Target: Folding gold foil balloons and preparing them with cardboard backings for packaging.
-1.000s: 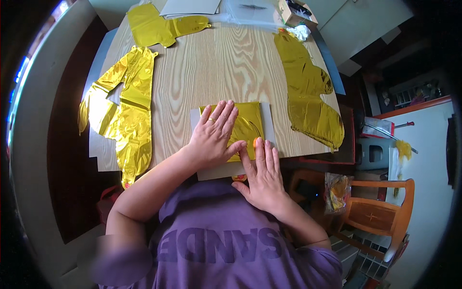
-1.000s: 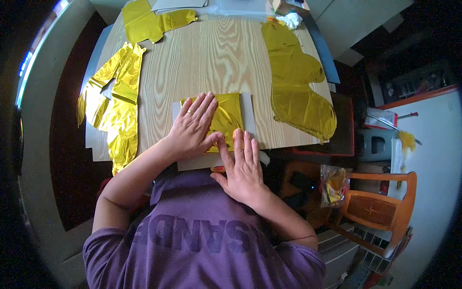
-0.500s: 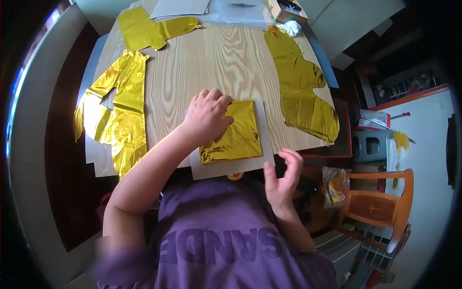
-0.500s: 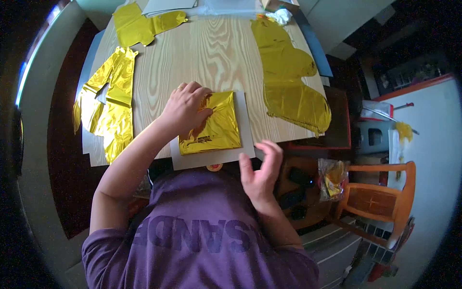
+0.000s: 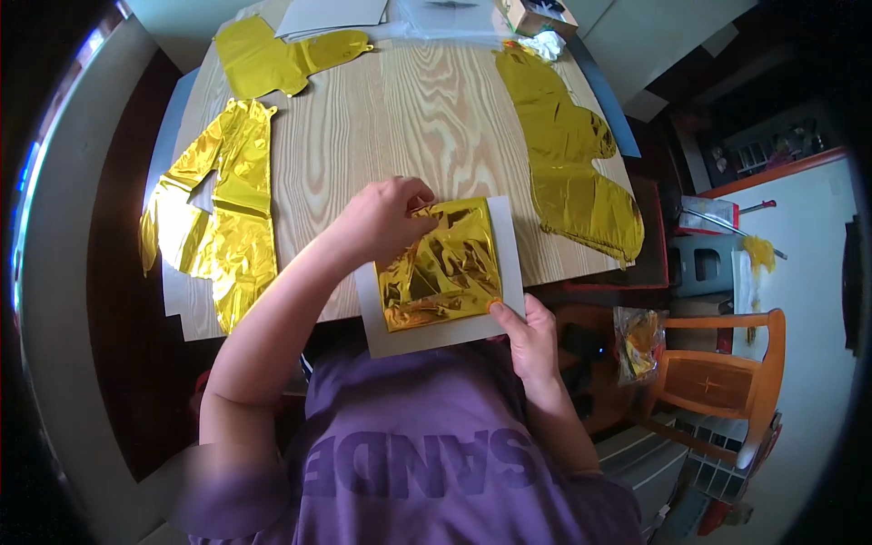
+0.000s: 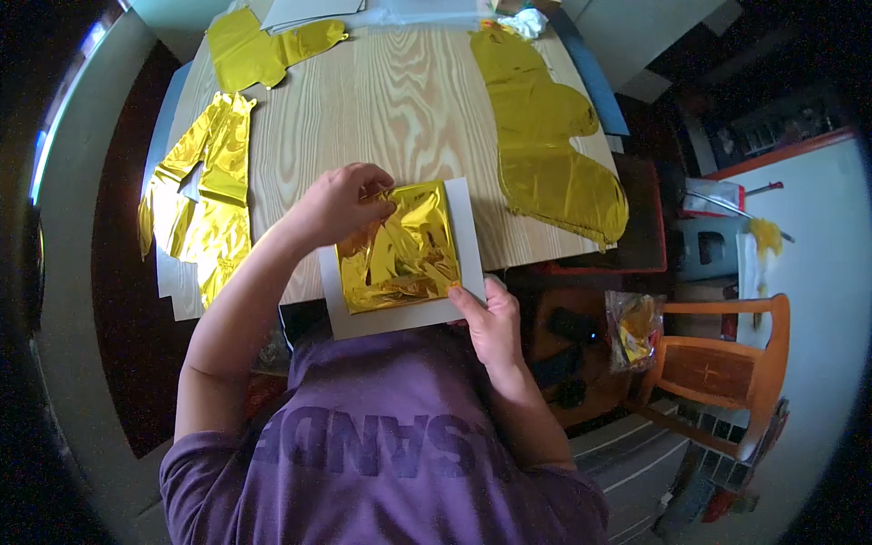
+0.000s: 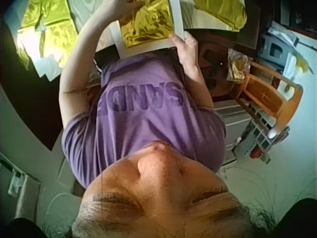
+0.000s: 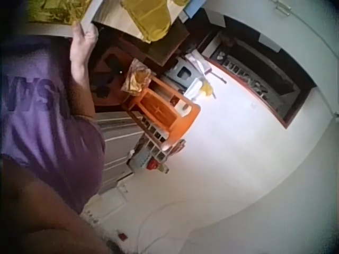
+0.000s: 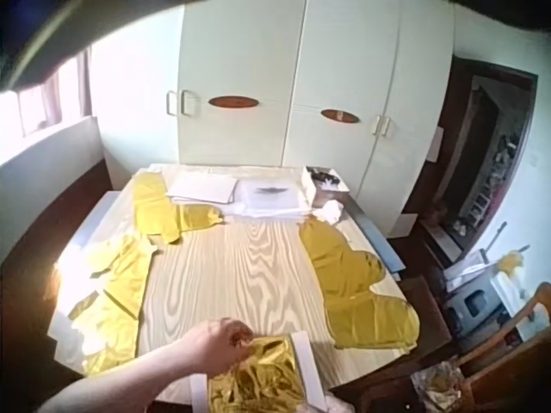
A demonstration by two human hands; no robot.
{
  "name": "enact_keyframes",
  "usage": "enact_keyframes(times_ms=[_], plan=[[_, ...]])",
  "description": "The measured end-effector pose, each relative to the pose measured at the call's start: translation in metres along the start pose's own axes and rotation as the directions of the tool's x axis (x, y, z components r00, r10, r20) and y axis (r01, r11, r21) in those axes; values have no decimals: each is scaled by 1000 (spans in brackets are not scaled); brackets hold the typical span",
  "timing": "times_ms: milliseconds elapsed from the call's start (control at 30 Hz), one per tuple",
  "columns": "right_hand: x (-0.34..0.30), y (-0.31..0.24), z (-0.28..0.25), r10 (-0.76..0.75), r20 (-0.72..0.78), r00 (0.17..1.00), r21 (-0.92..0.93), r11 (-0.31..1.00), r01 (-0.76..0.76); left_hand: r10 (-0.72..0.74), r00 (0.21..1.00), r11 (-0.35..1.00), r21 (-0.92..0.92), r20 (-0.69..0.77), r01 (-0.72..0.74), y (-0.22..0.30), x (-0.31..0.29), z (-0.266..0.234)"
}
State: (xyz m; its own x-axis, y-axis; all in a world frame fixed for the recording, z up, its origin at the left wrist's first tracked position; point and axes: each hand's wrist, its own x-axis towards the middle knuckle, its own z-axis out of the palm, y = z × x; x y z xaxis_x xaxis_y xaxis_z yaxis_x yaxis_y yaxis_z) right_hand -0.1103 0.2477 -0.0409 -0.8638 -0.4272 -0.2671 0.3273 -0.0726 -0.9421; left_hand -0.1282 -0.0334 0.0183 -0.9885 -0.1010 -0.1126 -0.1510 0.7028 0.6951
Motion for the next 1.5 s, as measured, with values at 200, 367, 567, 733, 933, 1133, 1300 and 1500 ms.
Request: enact_keyframes(times_ms=[200,367,567,733,933,1133,1300,1500], plan=[[-1,-1,2,-50,-51,997,20,998,51,-249,929,927,-212,274,311,8,13,-28],[-3,-9,9,4,-97,995,-5,1000,-4,-237,956,963,-91,175,255,0,22,-24],[5,-10,20,-10,-111,994,-144,990,-6,-155,976,885,417,-152,205,-2,15,-2],[3,-3,31,-65,-169,984,-172,984,36,92,980,827,561,-178,25,11,-17,8],[5,5,27,-273,-183,945,-579,806,121,301,945,830,522,-126,-195,-9,-51,50],[9,-47,24,-529,116,841,-964,142,223,292,946,839,512,-139,-184,-16,-52,54],[66,-54,67,-442,546,712,-767,77,637,326,933,816,544,-153,-196,-21,-48,59],[99,-28,71,-243,562,791,-824,-76,562,347,913,837,511,-215,-198,-27,-51,59]])
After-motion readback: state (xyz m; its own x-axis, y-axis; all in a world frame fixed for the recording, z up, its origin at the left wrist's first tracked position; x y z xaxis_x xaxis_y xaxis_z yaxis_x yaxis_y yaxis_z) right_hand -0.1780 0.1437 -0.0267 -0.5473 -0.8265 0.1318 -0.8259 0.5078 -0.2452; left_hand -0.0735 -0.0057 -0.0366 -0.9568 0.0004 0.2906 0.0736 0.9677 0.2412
